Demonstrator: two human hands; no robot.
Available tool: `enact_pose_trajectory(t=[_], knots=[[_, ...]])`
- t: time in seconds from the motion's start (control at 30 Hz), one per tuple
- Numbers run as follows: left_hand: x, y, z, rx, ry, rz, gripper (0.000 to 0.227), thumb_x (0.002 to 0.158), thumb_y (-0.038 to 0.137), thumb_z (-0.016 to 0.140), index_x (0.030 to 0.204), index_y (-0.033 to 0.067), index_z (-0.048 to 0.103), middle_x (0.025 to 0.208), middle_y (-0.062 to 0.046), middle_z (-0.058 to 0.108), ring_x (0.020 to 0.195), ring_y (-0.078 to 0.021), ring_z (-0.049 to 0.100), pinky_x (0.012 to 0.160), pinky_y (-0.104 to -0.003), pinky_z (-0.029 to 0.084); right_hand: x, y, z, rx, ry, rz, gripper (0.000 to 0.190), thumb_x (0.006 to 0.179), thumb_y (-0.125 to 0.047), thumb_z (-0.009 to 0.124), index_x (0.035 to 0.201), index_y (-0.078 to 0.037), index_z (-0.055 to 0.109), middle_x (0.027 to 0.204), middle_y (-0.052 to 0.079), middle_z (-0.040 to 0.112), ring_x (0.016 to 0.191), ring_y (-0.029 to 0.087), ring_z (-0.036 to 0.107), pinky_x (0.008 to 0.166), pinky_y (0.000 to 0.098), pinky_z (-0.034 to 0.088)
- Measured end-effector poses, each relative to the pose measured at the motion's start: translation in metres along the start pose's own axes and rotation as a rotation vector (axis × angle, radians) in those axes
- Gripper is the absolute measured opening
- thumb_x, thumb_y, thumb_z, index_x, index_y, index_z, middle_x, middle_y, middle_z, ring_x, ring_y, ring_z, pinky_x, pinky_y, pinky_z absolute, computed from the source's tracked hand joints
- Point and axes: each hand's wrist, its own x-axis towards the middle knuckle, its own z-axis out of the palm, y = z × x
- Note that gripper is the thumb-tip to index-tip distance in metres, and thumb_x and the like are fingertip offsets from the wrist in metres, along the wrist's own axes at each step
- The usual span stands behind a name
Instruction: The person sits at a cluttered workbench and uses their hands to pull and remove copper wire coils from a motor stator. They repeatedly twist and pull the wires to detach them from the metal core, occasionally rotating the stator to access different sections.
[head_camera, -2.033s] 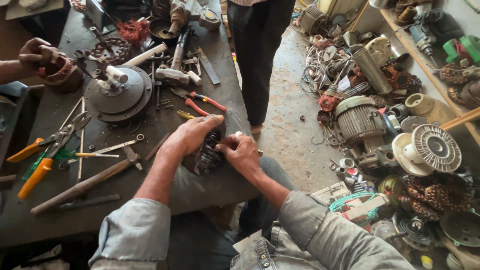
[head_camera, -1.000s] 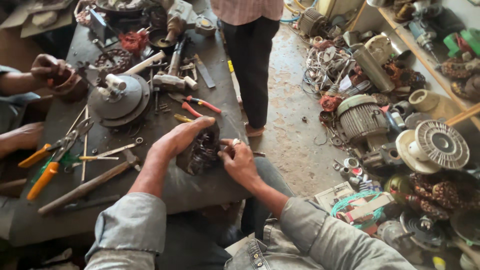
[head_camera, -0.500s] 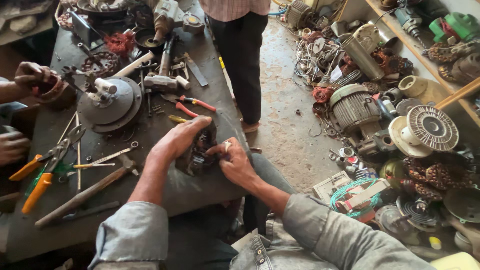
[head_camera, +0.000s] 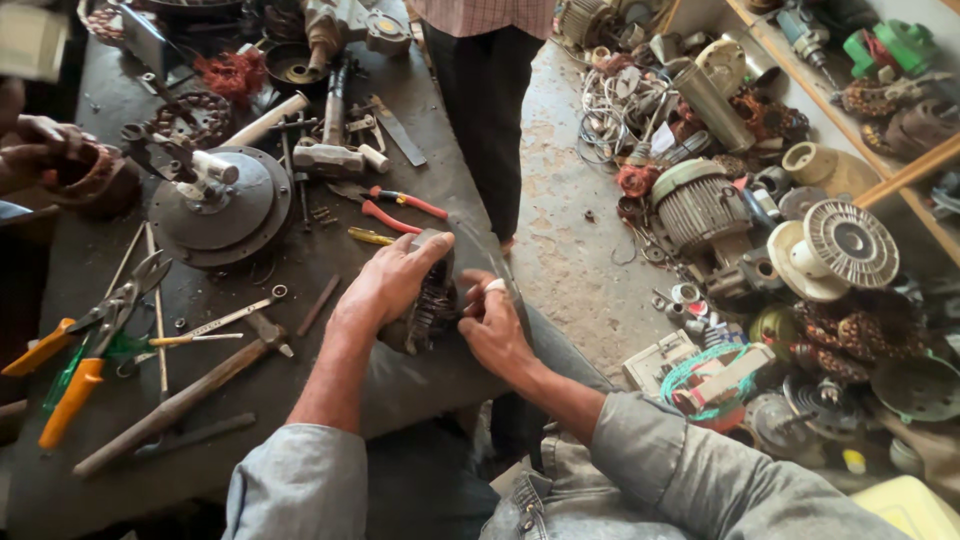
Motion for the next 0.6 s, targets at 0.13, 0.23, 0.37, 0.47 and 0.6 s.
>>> enact_pose_trajectory(t=[0.13, 0.23, 0.37, 0.47, 0.6], knots=[[0.002, -0.003, -0.001, -0.069, -0.013, 0.007, 0.044, 0.099, 0.019, 0.045, 0.142, 0.0266, 0.054, 0.15, -0.022, 0.049, 0.134, -0.0412, 0.05, 0.107, -0.043, 0.043, 0.004, -0.01, -0.001, -0.094, -0.004, 0.002, 0.053, 0.074, -0.003, 0.058, 0.126, -0.007, 0.068, 0.104, 0.009, 0.061, 0.094, 0.02, 0.062, 0.085, 0.0327, 0.053], [0.004, -0.011, 0.006, -0.2, -0.028, -0.001, 0.041, 0.102, 0.02, 0.043, 0.142, 0.024, 0.053, 0.148, -0.017, 0.054, 0.135, -0.036, 0.052, 0.108, -0.042, 0.043, 0.001, -0.019, -0.005, -0.096, -0.014, 0.027, 0.057, 0.073, -0.004, 0.059, 0.129, -0.008, 0.068, 0.103, 0.01, 0.061, 0.092, 0.021, 0.064, 0.085, 0.0332, 0.054], [0.006, -0.03, 0.018, -0.251, 0.002, 0.103, 0.042, 0.102, 0.018, 0.041, 0.142, 0.0137, 0.055, 0.147, -0.017, 0.055, 0.137, -0.0327, 0.051, 0.11, -0.04, 0.041, -0.01, -0.029, 0.002, -0.122, -0.003, 0.066, 0.06, 0.073, -0.006, 0.06, 0.133, -0.009, 0.067, 0.106, 0.012, 0.059, 0.092, 0.023, 0.063, 0.083, 0.0344, 0.054], [0.013, -0.037, 0.027, -0.338, 0.054, 0.23, 0.042, 0.102, 0.017, 0.042, 0.14, 0.0054, 0.056, 0.146, -0.017, 0.057, 0.139, -0.0291, 0.051, 0.113, -0.038, 0.04, -0.012, -0.028, 0.0, -0.1, -0.015, 0.012, 0.061, 0.073, -0.006, 0.061, 0.134, -0.007, 0.064, 0.109, 0.012, 0.059, 0.098, 0.023, 0.063, 0.088, 0.0343, 0.053], [0.011, -0.022, 0.018, -0.599, -0.021, 0.004, 0.038, 0.104, 0.02, 0.043, 0.134, 0.0035, 0.06, 0.141, -0.015, 0.064, 0.136, -0.0255, 0.057, 0.112, -0.036, 0.042, -0.005, -0.028, -0.006, -0.132, -0.089, 0.013, 0.064, 0.071, -0.007, 0.064, 0.135, -0.005, 0.061, 0.109, 0.012, 0.06, 0.102, 0.024, 0.063, 0.091, 0.0351, 0.053]])
